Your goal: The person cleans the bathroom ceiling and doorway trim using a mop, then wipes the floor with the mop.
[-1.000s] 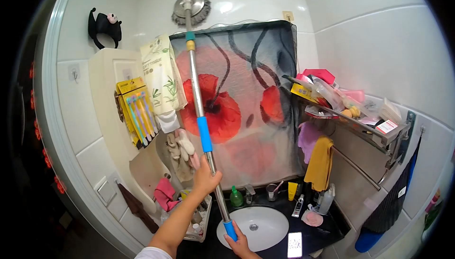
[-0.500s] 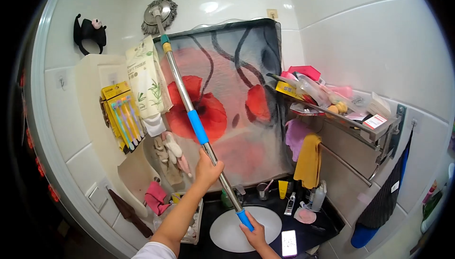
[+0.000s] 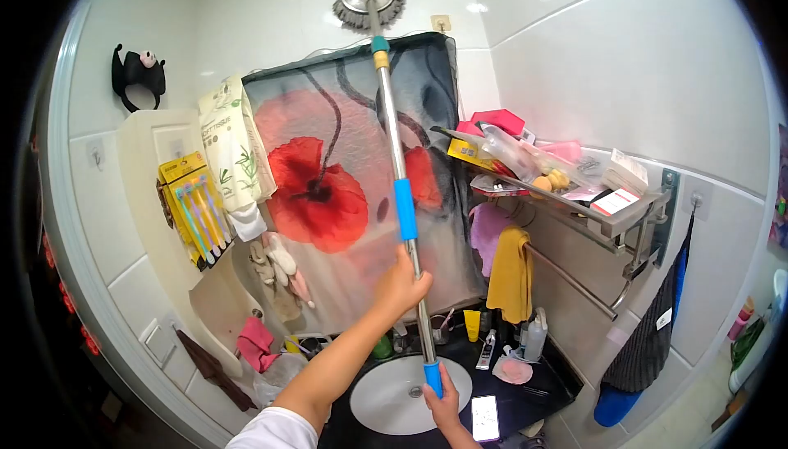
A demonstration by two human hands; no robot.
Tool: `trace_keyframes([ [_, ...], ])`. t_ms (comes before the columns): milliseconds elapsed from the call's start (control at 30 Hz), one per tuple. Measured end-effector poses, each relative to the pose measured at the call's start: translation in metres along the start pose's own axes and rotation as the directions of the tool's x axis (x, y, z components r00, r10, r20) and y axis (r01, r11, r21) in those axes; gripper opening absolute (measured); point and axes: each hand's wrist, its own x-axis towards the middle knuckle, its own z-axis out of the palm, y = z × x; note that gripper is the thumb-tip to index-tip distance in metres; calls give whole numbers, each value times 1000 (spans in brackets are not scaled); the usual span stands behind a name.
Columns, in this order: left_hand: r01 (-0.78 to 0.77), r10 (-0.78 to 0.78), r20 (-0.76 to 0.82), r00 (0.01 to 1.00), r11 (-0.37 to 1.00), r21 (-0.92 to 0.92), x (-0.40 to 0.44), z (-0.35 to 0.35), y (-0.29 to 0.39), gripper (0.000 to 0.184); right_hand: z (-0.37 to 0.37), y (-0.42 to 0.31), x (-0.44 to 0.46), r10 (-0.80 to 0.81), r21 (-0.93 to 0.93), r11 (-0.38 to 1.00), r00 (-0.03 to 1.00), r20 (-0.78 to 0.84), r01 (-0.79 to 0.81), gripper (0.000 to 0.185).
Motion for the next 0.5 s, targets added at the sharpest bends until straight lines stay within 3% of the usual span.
trace_keyframes([
  [100, -119, 120, -61, 991, 993, 23, 24, 14, 12, 55, -7, -12, 18, -10, 5, 1000, 1000, 18, 10, 74],
  [300, -145, 149, -41, 988, 985, 92, 61, 15, 49, 59, -3, -42, 44, -37, 64, 997, 998, 51, 34, 73],
  [500, -207, 215, -22, 976, 962, 177, 74, 4, 57, 59, 22, -47, 45, -37, 272, 962, 993, 114, 5, 74],
])
